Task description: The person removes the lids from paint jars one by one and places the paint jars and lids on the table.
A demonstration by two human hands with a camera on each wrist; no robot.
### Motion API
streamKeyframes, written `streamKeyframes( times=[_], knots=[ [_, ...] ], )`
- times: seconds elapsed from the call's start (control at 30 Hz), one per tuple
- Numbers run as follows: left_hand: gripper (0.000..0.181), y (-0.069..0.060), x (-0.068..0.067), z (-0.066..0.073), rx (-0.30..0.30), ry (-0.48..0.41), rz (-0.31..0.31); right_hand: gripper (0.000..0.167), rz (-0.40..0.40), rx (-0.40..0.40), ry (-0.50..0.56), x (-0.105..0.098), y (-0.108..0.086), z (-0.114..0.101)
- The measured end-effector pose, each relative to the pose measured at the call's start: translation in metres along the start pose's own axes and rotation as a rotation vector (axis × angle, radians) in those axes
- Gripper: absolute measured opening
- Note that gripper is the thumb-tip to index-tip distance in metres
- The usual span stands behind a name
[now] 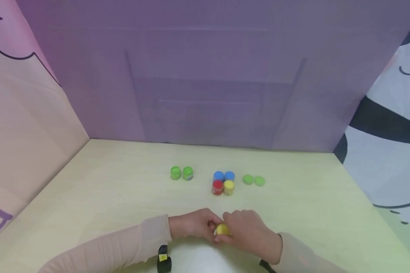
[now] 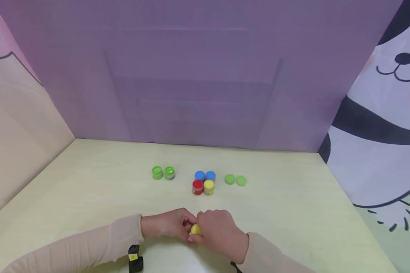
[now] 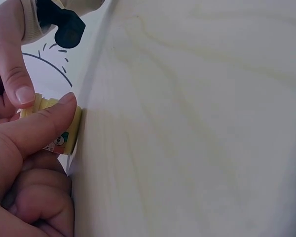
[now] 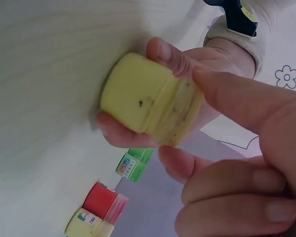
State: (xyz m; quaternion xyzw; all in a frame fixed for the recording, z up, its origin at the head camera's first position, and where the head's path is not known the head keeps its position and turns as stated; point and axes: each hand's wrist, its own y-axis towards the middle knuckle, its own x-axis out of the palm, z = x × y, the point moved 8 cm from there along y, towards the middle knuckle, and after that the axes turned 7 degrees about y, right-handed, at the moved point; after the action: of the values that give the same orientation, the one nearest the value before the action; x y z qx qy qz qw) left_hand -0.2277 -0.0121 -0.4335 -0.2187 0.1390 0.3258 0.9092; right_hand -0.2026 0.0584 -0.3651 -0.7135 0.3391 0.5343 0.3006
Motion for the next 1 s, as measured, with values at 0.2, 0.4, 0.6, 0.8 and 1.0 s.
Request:
streamKeyframes(
  times=[0.2,0.4,0.6,0.8,1.0],
  knots=[
    [0.031,-0.003,0.002,0.003,0.035,-0.042,-0.019,0.036,-0.069,0.012,0.046,0.001,-0.001,0.003],
    [0.032,-0.002,0.002,0.002,0.042,-0.052,-0.034,0.025,-0.095,-0.028,0.102,-0.001,-0.004,0.004],
    [0.027,-0.003,0.001,-0.001,0.007,-0.038,-0.025,0.021,-0.076,-0.118,0.088,-0.005,-0.005,0.000],
    [0.023,-0.004,0.001,-0.001,-0.003,-0.037,-0.005,0.017,-0.073,-0.188,0.085,-0.008,-0.006,-0.003],
    [0.023,-0.003,0.001,0.003,0.035,-0.032,-0.013,0.040,0.032,-0.121,0.008,-0.008,-0.007,-0.002]
  ],
)
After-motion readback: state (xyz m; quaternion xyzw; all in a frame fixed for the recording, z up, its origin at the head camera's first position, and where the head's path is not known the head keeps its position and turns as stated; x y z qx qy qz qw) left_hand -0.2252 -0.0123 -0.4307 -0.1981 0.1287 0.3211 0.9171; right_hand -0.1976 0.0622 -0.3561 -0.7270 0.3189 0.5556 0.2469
